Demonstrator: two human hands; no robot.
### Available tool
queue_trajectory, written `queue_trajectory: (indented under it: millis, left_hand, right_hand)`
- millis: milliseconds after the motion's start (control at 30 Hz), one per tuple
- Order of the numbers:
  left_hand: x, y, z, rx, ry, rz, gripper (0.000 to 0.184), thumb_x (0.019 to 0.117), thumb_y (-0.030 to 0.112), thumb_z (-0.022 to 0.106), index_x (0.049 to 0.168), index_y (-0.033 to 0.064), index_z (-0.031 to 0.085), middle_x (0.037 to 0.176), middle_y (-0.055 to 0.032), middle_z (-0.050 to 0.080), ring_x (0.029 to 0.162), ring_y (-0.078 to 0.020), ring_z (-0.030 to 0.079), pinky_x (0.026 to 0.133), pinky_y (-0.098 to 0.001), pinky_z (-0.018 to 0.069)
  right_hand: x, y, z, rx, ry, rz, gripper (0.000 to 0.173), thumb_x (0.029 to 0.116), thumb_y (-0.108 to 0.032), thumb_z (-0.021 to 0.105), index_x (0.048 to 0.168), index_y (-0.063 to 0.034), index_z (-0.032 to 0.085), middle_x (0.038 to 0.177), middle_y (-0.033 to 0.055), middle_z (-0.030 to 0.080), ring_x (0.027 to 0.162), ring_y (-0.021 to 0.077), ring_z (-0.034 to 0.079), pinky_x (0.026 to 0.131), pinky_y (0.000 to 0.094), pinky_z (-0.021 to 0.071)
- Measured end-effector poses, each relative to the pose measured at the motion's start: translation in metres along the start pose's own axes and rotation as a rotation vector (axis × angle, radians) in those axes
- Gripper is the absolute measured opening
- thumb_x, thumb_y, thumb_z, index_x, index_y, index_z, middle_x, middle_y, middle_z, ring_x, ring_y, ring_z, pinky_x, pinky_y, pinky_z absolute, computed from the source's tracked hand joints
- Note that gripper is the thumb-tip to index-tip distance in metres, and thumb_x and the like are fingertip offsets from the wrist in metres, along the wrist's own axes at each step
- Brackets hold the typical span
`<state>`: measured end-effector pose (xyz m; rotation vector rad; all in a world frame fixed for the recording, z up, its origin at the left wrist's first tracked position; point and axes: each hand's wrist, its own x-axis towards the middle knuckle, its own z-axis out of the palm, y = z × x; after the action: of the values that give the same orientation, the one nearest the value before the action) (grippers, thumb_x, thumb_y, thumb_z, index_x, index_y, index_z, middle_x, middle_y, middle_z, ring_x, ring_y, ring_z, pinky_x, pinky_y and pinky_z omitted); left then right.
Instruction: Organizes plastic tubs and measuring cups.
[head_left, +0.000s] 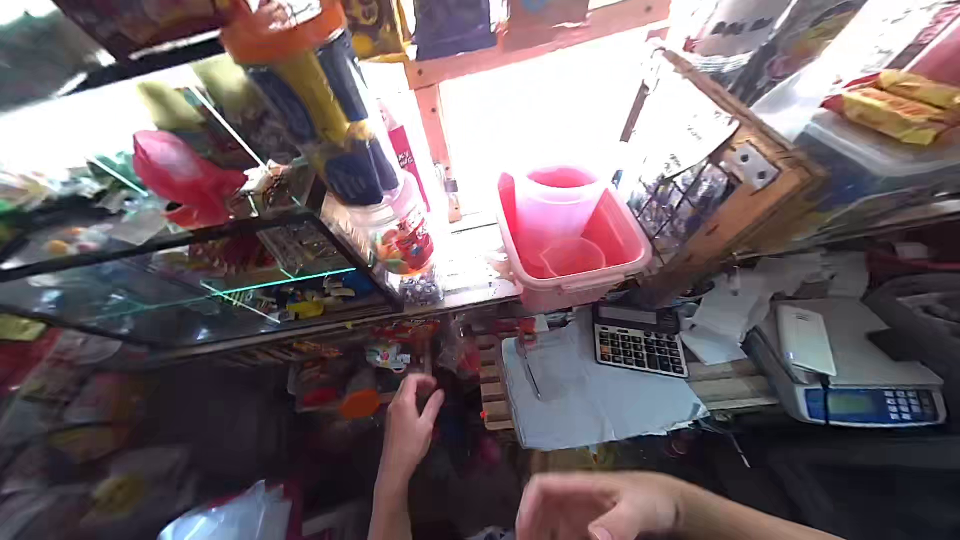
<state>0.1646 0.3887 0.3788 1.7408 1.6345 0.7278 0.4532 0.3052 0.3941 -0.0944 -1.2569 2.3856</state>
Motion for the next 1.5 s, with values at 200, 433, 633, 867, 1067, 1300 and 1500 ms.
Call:
queue_trajectory:
  millis: [200, 433, 633, 867, 1067, 1300, 1500]
  left_hand:
    - [0.095, 0.147, 0.048, -0.656, -0.187, -0.198, 0.069, 0.1072, 0.038, 0.051, 0.162, 0.0094, 0.018, 0.151, -0.0251, 0.045, 0.118, -0.0359, 0.065, 0.091, -0.0498, 0.0593]
    - [0.143, 0.181, 0.079, -0.836, -0.401, -0.446, 0.05, 0.0967, 0.008, 0.05, 0.145, 0.0077, 0.037, 0.113, -0.0198, 0.062, 0.089, -0.0284, 0.066, 0.074, -0.0432, 0.058]
    - [0.063, 0.155, 0.041, -0.981, -0.451, -0.426, 0.049, 0.0993, 0.001, 0.041, 0.147, 0.0048, 0.032, 0.104, -0.023, 0.066, 0.084, -0.032, 0.072, 0.073, -0.0452, 0.0623]
    - [-0.042, 0.096, -0.017, -0.931, -0.557, -0.469, 0.04, 0.1015, -0.001, 0.038, 0.141, 0.0023, 0.033, 0.102, -0.0199, 0.069, 0.082, -0.0312, 0.075, 0.071, -0.0454, 0.0654]
    - [-0.088, 0.06, -0.024, -0.91, -0.695, -0.512, 0.044, 0.0977, -0.002, 0.038, 0.141, 0.0029, 0.034, 0.106, -0.0223, 0.071, 0.083, -0.0333, 0.076, 0.069, -0.0463, 0.0661]
    - [-0.109, 0.054, 0.008, -0.85, -0.837, -0.597, 0.043, 0.0982, -0.004, 0.038, 0.14, 0.002, 0.036, 0.106, -0.0251, 0.07, 0.084, -0.0356, 0.076, 0.071, -0.0476, 0.0657]
    - [-0.116, 0.067, 0.043, -0.774, -0.976, -0.634, 0.045, 0.0971, -0.004, 0.04, 0.142, 0.0025, 0.034, 0.108, -0.027, 0.069, 0.086, -0.0381, 0.075, 0.072, -0.0493, 0.0652]
  right_hand:
    - [-0.047, -0.052, -0.034, -0.918, 0.797, -0.315, 0.054, 0.0983, -0.042, 0.064, 0.135, -0.0041, 0.058, 0.134, 0.0088, 0.063, 0.124, 0.0187, 0.061, 0.105, 0.0405, 0.052]
    - [-0.087, -0.022, 0.023, -0.858, 1.286, -0.399, 0.041, 0.0992, -0.036, 0.063, 0.127, -0.0056, 0.062, 0.126, 0.0059, 0.068, 0.117, 0.0182, 0.066, 0.098, 0.0345, 0.0572]
    - [-0.108, 0.028, 0.075, -0.74, 1.653, -0.452, 0.034, 0.099, -0.026, 0.061, 0.126, -0.0053, 0.062, 0.122, 0.0065, 0.069, 0.111, 0.0189, 0.068, 0.098, 0.0349, 0.0571]
    - [-0.099, 0.068, 0.128, -0.669, 1.862, -0.477, 0.028, 0.0993, -0.019, 0.059, 0.125, -0.0071, 0.062, 0.116, 0.0034, 0.07, 0.107, 0.0154, 0.069, 0.098, 0.0322, 0.057]
    - [-0.114, 0.103, 0.174, -0.606, 2.174, -0.497, 0.025, 0.1004, -0.016, 0.054, 0.124, -0.0128, 0.063, 0.119, 0.0004, 0.068, 0.11, 0.0134, 0.067, 0.099, 0.0323, 0.0558]
    - [-0.115, 0.137, 0.192, -0.521, 2.314, -0.477, 0.024, 0.1007, -0.017, 0.055, 0.123, -0.0108, 0.062, 0.117, 0.0015, 0.068, 0.108, 0.0128, 0.067, 0.097, 0.0332, 0.0559]
    - [-0.127, 0.145, 0.182, -0.486, 2.302, -0.449, 0.028, 0.1003, -0.016, 0.059, 0.127, -0.0083, 0.06, 0.121, 0.005, 0.067, 0.11, 0.0141, 0.066, 0.096, 0.0322, 0.0562]
